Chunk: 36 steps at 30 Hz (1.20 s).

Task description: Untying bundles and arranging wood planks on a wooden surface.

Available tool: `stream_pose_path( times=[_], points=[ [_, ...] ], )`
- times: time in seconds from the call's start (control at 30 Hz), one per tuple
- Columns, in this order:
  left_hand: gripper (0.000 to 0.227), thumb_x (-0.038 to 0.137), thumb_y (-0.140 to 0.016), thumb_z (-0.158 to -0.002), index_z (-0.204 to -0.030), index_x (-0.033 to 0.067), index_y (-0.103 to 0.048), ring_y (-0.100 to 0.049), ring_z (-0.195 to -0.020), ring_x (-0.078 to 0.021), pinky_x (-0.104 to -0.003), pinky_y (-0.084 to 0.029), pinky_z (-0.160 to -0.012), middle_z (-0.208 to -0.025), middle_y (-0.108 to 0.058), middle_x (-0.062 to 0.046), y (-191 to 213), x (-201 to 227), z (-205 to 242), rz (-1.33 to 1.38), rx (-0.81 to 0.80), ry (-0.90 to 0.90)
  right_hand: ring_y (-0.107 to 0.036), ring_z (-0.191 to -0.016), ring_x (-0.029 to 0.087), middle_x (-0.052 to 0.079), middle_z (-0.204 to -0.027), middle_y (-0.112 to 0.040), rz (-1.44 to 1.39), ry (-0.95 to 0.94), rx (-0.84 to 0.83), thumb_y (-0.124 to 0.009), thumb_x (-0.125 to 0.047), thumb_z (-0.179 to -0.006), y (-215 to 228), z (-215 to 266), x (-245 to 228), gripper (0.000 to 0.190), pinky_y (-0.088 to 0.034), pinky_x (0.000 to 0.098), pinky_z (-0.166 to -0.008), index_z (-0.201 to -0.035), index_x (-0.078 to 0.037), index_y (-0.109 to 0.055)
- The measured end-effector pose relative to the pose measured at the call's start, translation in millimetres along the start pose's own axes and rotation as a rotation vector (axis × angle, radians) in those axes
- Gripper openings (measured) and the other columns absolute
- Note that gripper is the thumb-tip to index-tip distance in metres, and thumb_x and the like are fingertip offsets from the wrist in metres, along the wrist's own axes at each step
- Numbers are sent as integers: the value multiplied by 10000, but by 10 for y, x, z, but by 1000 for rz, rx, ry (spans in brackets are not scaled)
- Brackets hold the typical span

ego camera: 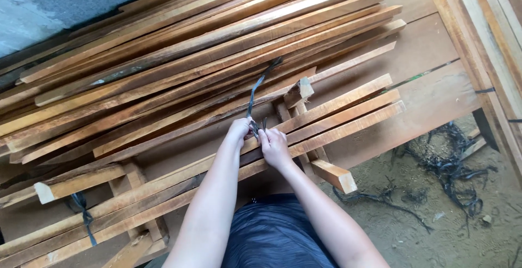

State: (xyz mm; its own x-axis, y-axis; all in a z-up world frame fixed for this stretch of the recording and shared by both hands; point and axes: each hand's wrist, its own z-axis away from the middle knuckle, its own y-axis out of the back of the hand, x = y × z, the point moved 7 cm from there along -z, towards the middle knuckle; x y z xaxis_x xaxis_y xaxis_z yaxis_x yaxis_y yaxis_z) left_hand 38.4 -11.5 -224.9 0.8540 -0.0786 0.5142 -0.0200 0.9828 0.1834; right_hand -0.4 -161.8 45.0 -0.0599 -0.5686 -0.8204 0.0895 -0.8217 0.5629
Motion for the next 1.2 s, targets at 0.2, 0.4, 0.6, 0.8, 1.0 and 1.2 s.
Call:
stream_pose_path(
  times=[0.2,0.4,0.6,0.8,1.0,1.2],
  points=[
    [304,404,-626,-885,-687,258,-805,-726,-693,-251,-308,-553,-640,-637,-721,10,-56,-207,-349,-190,144,0,-671,-843,313,61,-662,-629,18,132,9,-526,-274,-1057,23,90,-85,393,-469,411,-886,-677,-178,-543],
    [269,284,-654,-880,-667,166,-769,-613,-457,-175,-222,-429,-507,-511,-636,-19,20,4,100,-53,152,-19,-645,-963,183,-31,-823,-664,245,506,99,-587,-296,-1021,32,313,-321,247,-424,396,-991,-801,-194,-629],
    [289,239,-640,-896,-672,103,-761,-594,-487,-180,-241,-494,-516,-539,-619,-56,66,87,213,-4,159,-56,-615,-971,205,-22,-836,-633,274,634,47,-568,-285,-990,40,324,-386,221,-416,408,-964,-791,-190,-582],
    [272,226,-654,-887,-672,98,-762,-598,-484,-191,-257,-506,-511,-535,-617,-57,103,168,361,11,168,-48,-601,-994,229,8,-798,-573,308,713,-20,-588,-253,-921,23,349,-393,183,-423,421,-949,-757,-182,-553],
    [303,266,-618,-908,-673,146,-765,-607,-488,-181,-244,-468,-522,-525,-621,-19,79,118,245,-48,136,-40,-647,-932,232,14,-784,-595,221,567,0,-542,-247,-1012,51,296,-334,225,-480,390,-910,-812,-154,-590],
    [319,328,-599,-919,-694,186,-775,-679,-543,-167,-258,-548,-576,-559,-685,14,100,85,216,-95,125,-34,-627,-847,320,91,-808,-524,238,541,65,-582,-487,-992,-55,320,-219,399,-500,467,-905,-953,-92,-541]
  ],
)
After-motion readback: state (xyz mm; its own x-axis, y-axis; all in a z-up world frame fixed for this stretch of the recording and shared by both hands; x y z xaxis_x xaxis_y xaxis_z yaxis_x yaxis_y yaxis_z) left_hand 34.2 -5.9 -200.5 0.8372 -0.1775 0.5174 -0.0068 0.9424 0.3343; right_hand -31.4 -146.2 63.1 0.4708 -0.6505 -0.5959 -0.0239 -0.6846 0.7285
